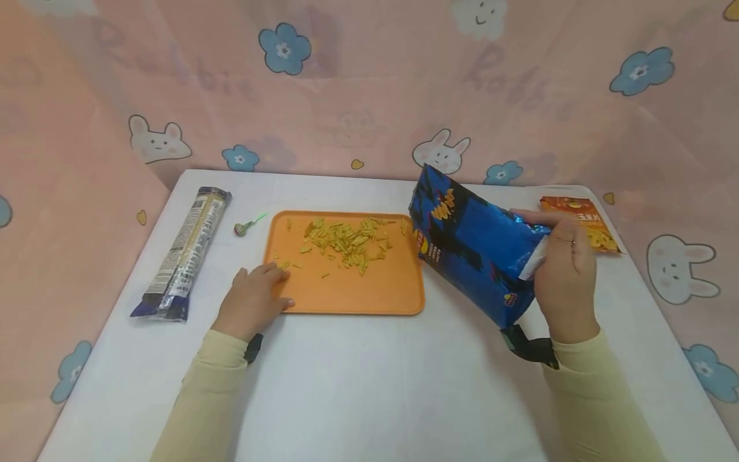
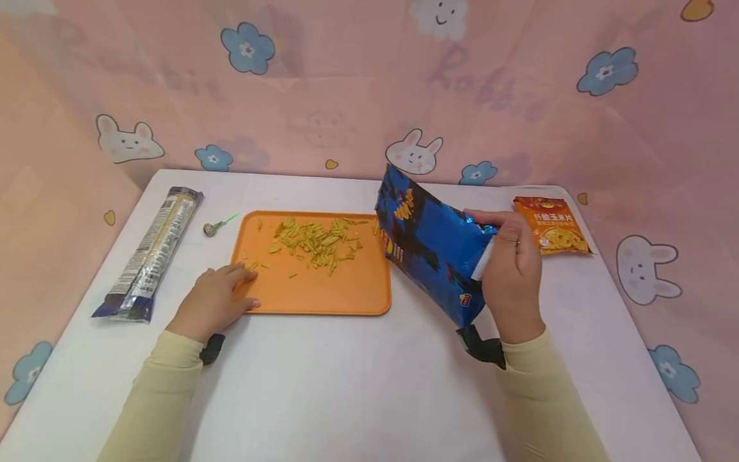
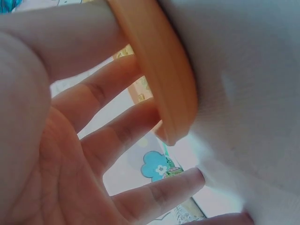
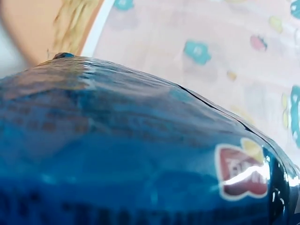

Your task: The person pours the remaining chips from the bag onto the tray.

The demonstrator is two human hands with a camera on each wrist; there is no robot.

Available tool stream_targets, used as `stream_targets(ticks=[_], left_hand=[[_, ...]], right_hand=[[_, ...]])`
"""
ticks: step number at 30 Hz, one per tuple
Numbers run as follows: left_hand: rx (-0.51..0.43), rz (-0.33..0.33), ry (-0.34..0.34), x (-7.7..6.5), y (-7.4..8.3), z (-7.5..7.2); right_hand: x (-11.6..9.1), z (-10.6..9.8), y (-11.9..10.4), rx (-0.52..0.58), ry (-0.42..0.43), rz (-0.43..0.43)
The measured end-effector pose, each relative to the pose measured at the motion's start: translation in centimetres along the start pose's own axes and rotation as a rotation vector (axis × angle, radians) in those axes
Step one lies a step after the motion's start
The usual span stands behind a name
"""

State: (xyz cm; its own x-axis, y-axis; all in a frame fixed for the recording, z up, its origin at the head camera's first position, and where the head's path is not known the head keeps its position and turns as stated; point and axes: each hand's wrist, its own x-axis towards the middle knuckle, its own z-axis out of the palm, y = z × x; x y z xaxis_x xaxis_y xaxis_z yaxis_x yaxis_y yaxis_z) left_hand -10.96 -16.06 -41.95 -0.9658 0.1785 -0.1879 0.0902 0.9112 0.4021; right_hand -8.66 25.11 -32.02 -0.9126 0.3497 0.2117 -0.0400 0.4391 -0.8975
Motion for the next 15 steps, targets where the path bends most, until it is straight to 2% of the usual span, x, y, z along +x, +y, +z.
stream_targets(ticks=[2,4,6,10,12,15], left_hand=[[0.001,0.0,-0.002,-0.1,0.1,0.0],[0.005,-0.002,-0.005,-0.1,0.1,-0.1],[0.004,-0.009,-0.008,-0.1,0.1,-0.1],[-0.001,-0.012,-0.007,-0.1,0.1,-0.1],[-0.001,-0.012,-0.007,-0.2,0.2,-0.1],[0.0,-0.016,-0.007,-0.1,0.2,-0.1]], right_hand=[[0.2,-1.2,0.9,-0.044,0.048,0.019],[0.4,-2.4,1.8,-0.084,0.092,0.003],[0.4,-3.4,2.8,-0.114,0.131,-0.041],[-0.1,-4.5,4.6,-0.189,0.182,-0.182],[-0.5,-4.6,5.5,-0.248,0.163,-0.28],[-1.1,-4.0,6.9,-0.355,0.061,-0.408]])
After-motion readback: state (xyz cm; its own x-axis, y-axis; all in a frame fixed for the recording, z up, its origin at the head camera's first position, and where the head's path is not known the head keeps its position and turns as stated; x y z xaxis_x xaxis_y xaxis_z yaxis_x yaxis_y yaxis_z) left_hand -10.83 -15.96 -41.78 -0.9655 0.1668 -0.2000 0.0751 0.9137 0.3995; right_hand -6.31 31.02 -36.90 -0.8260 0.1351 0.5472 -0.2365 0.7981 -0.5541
